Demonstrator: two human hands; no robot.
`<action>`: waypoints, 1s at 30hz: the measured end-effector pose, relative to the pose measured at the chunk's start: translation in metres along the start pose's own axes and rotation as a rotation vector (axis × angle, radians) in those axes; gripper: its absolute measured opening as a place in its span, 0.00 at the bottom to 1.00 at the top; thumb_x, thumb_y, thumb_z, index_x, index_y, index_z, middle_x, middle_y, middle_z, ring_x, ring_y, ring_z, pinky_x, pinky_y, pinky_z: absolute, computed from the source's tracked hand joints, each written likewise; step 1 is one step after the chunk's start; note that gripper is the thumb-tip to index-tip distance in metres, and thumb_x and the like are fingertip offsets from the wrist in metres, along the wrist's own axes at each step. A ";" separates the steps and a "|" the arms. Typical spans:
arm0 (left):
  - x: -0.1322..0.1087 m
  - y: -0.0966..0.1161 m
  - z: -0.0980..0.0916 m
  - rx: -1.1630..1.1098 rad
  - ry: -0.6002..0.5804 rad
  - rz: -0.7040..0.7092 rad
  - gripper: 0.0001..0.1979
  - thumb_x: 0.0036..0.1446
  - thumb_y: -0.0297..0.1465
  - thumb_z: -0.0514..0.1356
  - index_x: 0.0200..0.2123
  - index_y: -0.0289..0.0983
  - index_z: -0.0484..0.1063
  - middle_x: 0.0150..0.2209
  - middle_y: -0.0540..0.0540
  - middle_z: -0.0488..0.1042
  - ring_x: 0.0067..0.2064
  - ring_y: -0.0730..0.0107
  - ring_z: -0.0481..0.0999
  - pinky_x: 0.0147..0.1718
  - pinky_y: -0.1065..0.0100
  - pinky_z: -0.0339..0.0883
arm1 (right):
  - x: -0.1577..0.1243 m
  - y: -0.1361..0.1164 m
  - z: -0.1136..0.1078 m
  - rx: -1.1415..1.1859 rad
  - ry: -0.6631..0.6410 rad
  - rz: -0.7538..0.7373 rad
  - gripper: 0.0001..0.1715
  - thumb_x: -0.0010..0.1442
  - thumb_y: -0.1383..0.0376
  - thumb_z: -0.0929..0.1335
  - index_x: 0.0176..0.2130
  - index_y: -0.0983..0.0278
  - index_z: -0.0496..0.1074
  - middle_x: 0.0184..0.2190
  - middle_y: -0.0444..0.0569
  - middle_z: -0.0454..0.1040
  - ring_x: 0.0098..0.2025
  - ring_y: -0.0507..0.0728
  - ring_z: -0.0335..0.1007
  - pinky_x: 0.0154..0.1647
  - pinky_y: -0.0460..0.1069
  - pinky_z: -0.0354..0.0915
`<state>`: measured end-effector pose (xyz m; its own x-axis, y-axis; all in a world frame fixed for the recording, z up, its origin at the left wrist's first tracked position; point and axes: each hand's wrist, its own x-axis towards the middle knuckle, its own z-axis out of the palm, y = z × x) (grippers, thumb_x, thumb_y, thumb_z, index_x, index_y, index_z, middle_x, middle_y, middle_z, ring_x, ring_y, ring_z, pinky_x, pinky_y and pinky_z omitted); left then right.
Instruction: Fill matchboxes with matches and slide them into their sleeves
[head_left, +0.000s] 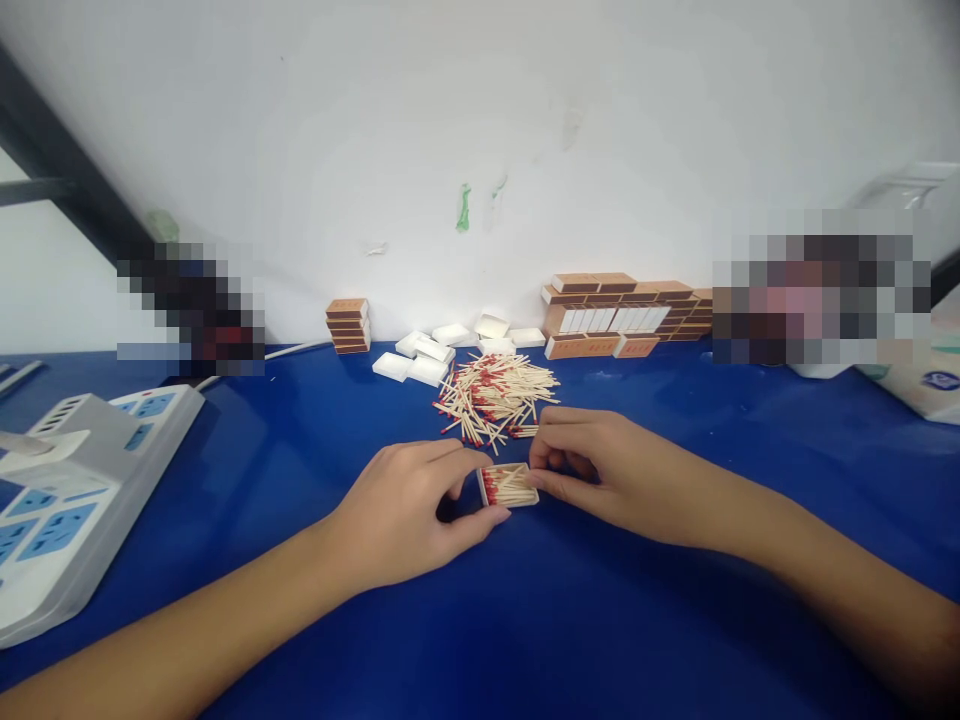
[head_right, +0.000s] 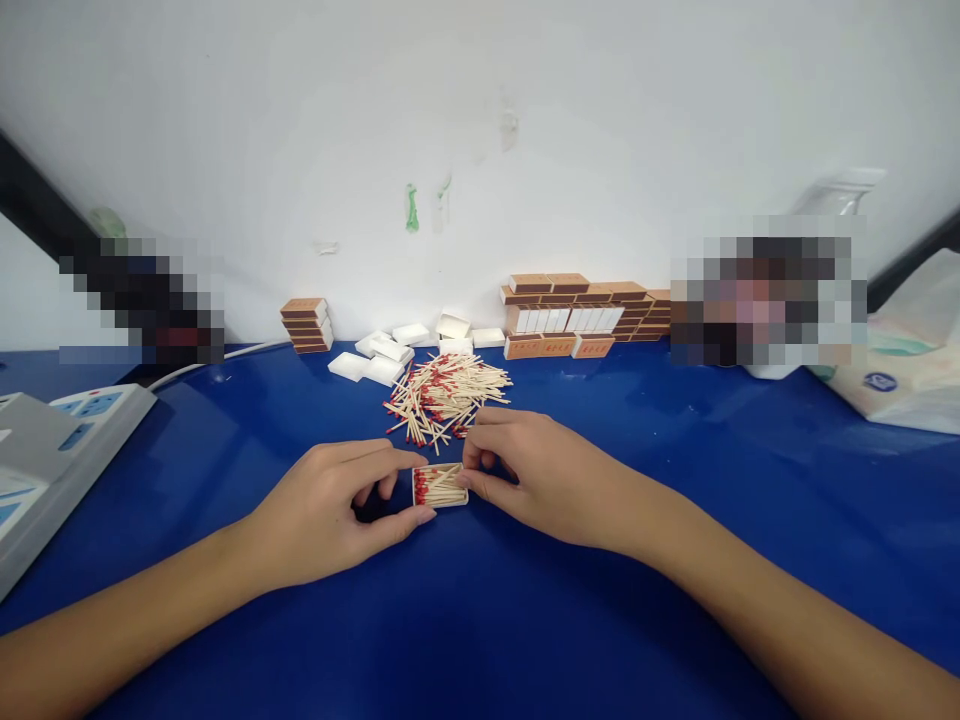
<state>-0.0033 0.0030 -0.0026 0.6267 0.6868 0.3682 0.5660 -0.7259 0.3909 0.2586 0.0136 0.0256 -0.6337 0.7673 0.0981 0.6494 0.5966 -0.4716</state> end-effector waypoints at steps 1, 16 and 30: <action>0.000 0.000 0.000 0.000 0.000 0.002 0.14 0.64 0.39 0.67 0.49 0.38 0.80 0.29 0.53 0.73 0.27 0.74 0.69 0.28 0.69 0.61 | 0.000 0.001 0.001 0.003 -0.003 0.000 0.14 0.73 0.59 0.68 0.34 0.62 0.72 0.33 0.45 0.73 0.33 0.53 0.66 0.34 0.48 0.60; 0.000 0.002 -0.004 -0.013 -0.031 0.002 0.13 0.65 0.39 0.67 0.48 0.39 0.79 0.30 0.53 0.74 0.28 0.74 0.70 0.28 0.69 0.63 | -0.004 0.016 -0.013 -0.200 0.181 -0.070 0.14 0.74 0.59 0.65 0.38 0.62 0.75 0.38 0.50 0.74 0.33 0.55 0.70 0.33 0.50 0.62; 0.002 0.003 -0.003 -0.022 -0.031 0.016 0.13 0.65 0.38 0.67 0.49 0.40 0.79 0.31 0.53 0.74 0.29 0.74 0.71 0.29 0.69 0.63 | -0.001 -0.002 0.015 -0.070 0.123 -0.104 0.06 0.71 0.67 0.69 0.40 0.62 0.77 0.39 0.48 0.73 0.33 0.52 0.70 0.31 0.47 0.62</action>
<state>-0.0021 0.0020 0.0015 0.6523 0.6733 0.3481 0.5441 -0.7357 0.4034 0.2522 0.0080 0.0135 -0.6458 0.7208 0.2517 0.6132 0.6861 -0.3916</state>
